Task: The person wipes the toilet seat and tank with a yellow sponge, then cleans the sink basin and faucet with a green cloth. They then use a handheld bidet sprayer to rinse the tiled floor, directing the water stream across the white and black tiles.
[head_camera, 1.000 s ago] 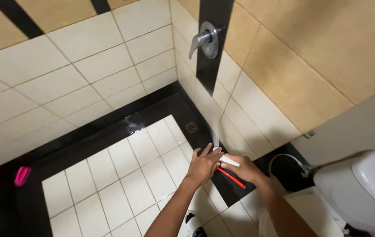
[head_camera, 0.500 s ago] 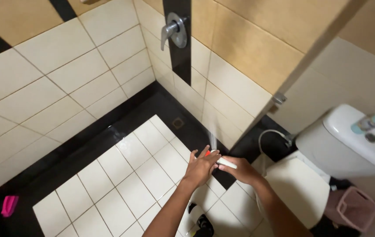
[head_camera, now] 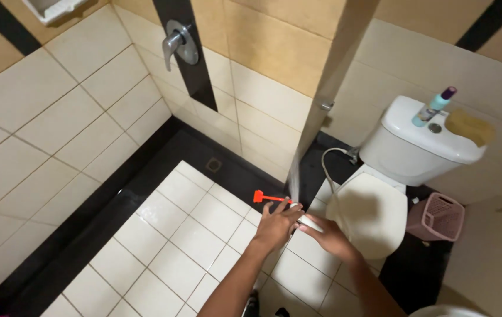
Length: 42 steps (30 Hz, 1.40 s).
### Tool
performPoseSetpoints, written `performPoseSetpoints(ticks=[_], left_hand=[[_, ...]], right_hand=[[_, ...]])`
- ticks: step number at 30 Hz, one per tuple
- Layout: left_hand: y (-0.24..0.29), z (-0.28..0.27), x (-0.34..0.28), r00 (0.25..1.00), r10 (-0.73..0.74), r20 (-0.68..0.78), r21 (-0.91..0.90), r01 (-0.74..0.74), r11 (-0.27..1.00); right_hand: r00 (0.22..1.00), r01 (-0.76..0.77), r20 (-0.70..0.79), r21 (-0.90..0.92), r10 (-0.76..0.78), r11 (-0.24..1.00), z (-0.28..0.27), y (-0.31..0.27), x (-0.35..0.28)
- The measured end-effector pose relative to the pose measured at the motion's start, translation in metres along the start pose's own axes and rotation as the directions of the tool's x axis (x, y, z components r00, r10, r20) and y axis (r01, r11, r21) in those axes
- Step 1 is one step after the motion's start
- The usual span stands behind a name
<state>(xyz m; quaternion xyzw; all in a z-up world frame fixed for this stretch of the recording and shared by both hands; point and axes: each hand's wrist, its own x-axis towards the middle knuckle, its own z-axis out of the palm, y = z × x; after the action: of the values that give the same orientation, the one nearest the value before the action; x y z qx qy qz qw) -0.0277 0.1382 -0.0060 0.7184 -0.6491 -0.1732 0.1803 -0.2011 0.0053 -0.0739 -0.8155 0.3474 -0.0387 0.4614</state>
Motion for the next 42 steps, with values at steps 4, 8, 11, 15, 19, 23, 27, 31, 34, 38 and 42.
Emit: performPoseSetpoints(ticks=[4,8,11,15,19,23,27,31,34,38,42], left_hand=[[0.006,0.012,0.010,0.993,0.114,0.024,0.035,-0.115,0.993],[0.011,0.005,0.017,0.989,0.123,0.083,0.000,-0.123,0.992],[0.006,0.008,0.024,0.982,0.148,0.118,-0.008,-0.148,0.989],[-0.010,0.007,0.016,0.975,0.182,0.129,-0.013,-0.182,0.983],[-0.023,-0.005,0.001,0.964,0.201,0.175,-0.043,-0.197,0.980],[-0.046,0.002,-0.019,0.955,0.232,0.185,-0.033,-0.230,0.973],[-0.059,0.000,-0.043,0.953,0.248,0.177,-0.051,-0.243,0.969],[-0.073,0.007,-0.062,0.947,0.260,0.188,-0.045,-0.256,0.966],[-0.075,0.010,-0.070,0.948,0.273,0.162,-0.082,-0.263,0.961],[-0.068,0.009,-0.073,0.953,0.258,0.160,-0.105,-0.244,0.964],[-0.054,0.013,-0.069,0.961,0.240,0.135,-0.094,-0.229,0.969]], right_hand=[[0.991,-0.047,-0.127,0.009,0.047,0.999,0.008,0.024,-0.016],[0.977,0.060,-0.213,0.192,-0.018,0.980,0.017,0.042,-0.018],[0.971,0.111,-0.233,0.259,-0.050,0.959,0.026,0.052,-0.016],[0.974,0.039,-0.226,0.276,0.025,0.960,0.043,0.042,-0.019],[0.974,-0.005,-0.212,0.324,0.078,0.946,0.060,0.020,-0.027],[0.980,0.013,-0.194,0.319,0.052,0.948,0.095,0.029,-0.027],[0.979,-0.057,-0.166,0.318,0.115,0.946,0.116,0.008,-0.039],[0.969,-0.073,-0.208,0.273,0.133,0.959,0.132,-0.017,-0.052],[0.962,-0.135,-0.198,0.249,0.187,0.959,0.134,-0.033,-0.062],[0.950,-0.142,-0.241,0.230,0.198,0.963,0.133,-0.038,-0.071],[0.952,-0.061,-0.275,0.248,0.131,0.967,0.123,-0.031,-0.076]])
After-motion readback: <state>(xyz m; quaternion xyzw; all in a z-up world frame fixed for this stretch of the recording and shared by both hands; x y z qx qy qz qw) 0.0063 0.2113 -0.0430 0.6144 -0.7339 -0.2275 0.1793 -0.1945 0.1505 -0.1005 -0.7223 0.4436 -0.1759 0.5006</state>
